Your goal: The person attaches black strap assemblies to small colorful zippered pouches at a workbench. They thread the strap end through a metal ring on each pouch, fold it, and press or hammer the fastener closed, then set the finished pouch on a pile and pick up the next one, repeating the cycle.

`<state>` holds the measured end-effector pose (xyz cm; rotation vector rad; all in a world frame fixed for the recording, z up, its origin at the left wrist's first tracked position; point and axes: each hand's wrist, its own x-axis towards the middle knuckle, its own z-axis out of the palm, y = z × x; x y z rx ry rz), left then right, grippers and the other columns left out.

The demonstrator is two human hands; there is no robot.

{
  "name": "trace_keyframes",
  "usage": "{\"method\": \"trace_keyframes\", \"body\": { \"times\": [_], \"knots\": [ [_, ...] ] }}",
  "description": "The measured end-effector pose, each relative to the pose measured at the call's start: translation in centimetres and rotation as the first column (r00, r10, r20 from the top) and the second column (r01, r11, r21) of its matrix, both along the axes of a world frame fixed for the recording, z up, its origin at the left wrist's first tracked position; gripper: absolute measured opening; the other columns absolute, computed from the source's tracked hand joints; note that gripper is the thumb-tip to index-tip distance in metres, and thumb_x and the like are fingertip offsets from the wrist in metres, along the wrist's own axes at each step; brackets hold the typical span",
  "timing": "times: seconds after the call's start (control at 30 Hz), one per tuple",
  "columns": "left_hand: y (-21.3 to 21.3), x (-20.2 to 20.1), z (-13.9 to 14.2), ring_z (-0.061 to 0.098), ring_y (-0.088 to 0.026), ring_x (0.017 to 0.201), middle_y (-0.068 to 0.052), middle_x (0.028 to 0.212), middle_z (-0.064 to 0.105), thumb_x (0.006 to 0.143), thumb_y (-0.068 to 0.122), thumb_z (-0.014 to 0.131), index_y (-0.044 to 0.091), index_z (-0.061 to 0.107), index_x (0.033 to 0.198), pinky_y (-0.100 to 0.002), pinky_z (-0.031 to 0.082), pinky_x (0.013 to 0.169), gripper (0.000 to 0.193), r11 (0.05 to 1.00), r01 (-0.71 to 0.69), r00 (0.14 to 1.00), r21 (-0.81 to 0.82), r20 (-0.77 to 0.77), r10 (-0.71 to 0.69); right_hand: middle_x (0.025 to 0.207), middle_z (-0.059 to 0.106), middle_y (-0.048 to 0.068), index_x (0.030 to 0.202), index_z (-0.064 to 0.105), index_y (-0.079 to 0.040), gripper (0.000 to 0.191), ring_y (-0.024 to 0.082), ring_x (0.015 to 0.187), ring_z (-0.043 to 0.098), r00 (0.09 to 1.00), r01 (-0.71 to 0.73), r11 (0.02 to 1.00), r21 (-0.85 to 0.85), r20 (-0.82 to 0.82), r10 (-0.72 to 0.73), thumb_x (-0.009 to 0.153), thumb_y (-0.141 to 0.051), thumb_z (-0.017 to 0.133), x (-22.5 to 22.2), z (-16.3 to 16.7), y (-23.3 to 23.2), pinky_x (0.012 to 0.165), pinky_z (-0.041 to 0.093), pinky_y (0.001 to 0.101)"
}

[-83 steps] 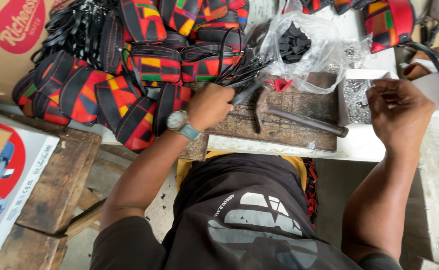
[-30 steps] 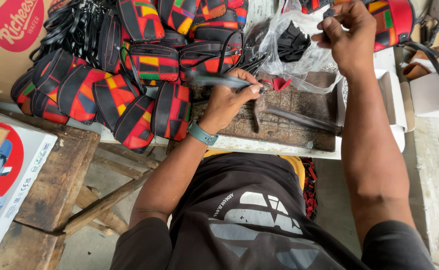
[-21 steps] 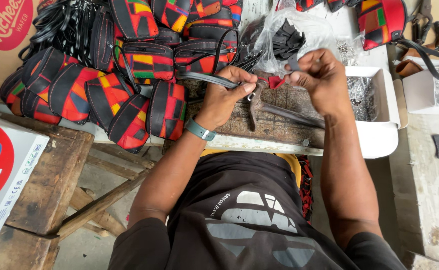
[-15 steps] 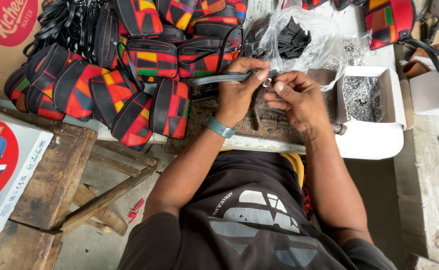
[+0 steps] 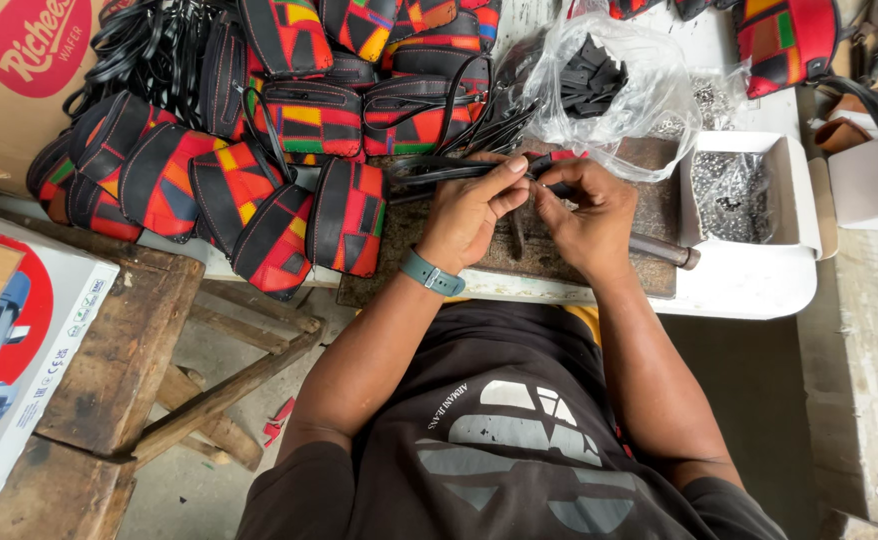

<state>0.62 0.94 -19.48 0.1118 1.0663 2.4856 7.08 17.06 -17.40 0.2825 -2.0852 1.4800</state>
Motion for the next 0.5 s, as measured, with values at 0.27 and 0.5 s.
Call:
{"method": "trace_keyframes", "body": {
  "times": [0.27,0.5],
  "knots": [
    [-0.1,-0.8,-2.2,0.070,-0.018,0.086,-0.011,0.096,0.072,0.088,-0.005,0.073,-0.002,0.068,0.100,-0.032,0.059,0.082,0.013,0.998,0.032,0.973,-0.053,-0.226,-0.043,0.097,0.078,0.005,0.107,0.057,-0.009,0.022,0.011,0.090,0.077,0.944,-0.123,0.910,-0.397,0.236,0.231,0.091,-0.007,0.072,0.6,0.8,2.2,0.081,0.063,0.0232],
    [-0.9,-0.2,-2.1,0.070,-0.014,0.087,-0.007,0.098,0.071,0.092,0.001,0.071,-0.003,0.067,0.108,-0.029,0.061,0.082,0.017,0.968,-0.017,0.951,-0.252,-0.302,-0.062,0.097,0.069,0.010,0.115,0.068,0.006,0.011,0.015,0.085,0.063,0.918,-0.109,0.922,-0.371,0.319,0.237,0.105,0.006,0.071,1.6,-1.6,5.8,0.081,0.053,0.0297]
  ]
}}
